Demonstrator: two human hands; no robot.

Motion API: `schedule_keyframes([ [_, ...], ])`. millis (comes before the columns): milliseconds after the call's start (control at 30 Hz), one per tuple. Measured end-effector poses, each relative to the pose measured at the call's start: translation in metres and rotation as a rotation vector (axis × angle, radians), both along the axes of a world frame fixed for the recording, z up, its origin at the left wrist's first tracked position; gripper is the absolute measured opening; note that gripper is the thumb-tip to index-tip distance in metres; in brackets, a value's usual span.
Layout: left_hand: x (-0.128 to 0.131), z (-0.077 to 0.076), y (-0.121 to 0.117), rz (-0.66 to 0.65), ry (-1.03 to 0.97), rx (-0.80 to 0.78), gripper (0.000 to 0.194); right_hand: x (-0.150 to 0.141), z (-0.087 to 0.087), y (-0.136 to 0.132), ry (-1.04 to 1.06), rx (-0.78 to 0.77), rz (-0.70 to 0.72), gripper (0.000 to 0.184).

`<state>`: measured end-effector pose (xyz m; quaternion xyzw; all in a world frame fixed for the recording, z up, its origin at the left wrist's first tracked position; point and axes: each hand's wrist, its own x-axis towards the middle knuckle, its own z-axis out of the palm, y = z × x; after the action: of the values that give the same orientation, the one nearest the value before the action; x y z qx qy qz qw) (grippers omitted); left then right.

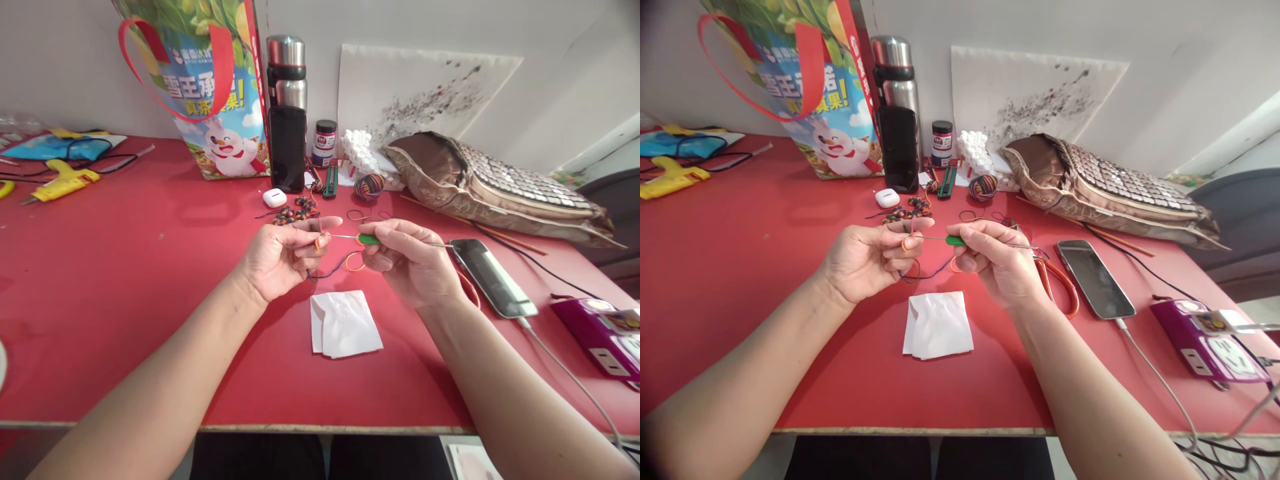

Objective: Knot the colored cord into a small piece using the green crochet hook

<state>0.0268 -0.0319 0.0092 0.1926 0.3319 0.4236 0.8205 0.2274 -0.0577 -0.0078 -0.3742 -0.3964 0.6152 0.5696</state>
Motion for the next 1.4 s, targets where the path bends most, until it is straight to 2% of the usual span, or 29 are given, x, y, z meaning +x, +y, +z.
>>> schedule_keyframes([
  [167,-0.002,-0.003,0.001,-0.038,0.001,0.027,0.031,0.0,0.0,0.001,-0.001,0.003,0.011,0.006],
  [467,0.002,-0.01,-0.002,-0.057,0.051,0.179,0.027,0.0,-0.005,0.0,0.025,0.032,0.007,0.009],
  [800,0.009,-0.008,-0.005,0.07,0.158,0.359,0.03,-0.005,-0.005,0.001,0.067,0.034,-0.01,0.016],
  [1067,0.009,-0.006,-0.007,0.063,0.19,0.401,0.019,-0.002,-0.005,0.001,0.051,0.059,-0.003,0.015],
  [1400,0.01,-0.01,-0.006,0.102,0.229,0.465,0.009,-0.001,-0.005,0.001,0.019,0.063,0.002,0.019],
])
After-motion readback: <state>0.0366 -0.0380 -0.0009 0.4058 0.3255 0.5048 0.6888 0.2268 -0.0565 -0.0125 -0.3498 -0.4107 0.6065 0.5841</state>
